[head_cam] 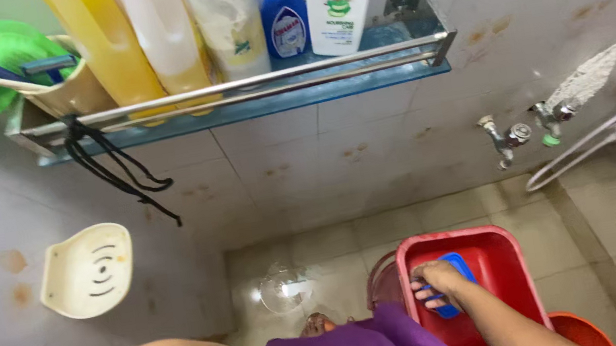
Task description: The person removes a blue plastic container, a white lotion bottle, a blue pump bottle, a white jar, and a yellow bottle from a wall-mounted bathroom shelf and places them into a red basin on the floor.
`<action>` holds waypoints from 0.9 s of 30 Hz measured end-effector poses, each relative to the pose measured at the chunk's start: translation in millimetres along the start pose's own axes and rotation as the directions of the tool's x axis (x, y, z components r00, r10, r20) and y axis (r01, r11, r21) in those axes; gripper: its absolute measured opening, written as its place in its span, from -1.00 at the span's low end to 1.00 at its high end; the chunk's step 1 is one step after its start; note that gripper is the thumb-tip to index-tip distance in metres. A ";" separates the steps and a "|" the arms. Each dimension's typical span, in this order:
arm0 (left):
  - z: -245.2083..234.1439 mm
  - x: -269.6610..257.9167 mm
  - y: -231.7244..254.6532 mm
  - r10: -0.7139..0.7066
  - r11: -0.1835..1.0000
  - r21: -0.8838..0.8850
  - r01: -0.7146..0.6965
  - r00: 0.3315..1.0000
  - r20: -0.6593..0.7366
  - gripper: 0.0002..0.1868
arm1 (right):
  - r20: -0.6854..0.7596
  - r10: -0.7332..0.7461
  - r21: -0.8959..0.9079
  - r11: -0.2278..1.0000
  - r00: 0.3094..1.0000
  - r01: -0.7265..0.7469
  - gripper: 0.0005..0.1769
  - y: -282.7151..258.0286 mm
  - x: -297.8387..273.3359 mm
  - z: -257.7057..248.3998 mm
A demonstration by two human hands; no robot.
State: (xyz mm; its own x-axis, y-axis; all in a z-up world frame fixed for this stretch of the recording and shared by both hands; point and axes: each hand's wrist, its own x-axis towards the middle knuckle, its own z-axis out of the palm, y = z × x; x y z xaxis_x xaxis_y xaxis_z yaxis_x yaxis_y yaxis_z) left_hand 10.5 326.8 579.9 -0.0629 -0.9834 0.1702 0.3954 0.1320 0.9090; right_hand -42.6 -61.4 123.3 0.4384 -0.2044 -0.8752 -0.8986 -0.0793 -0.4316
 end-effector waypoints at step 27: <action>-28.4 -7.3 21.6 -0.124 -0.096 0.320 0.943 0.308 -0.943 -0.29 | 0.572 -0.738 0.556 0.670 0.359 0.492 -0.71 -316.6 -292.9 99.5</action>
State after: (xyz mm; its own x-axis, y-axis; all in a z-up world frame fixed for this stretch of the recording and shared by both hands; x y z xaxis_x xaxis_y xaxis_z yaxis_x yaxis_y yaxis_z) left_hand 45.5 333.4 587.5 0.7958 -0.4366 -0.4197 -0.3906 -0.8996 0.1953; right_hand 115.3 120.7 494.6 0.8311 0.5430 -0.1205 -0.3760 0.3889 -0.8410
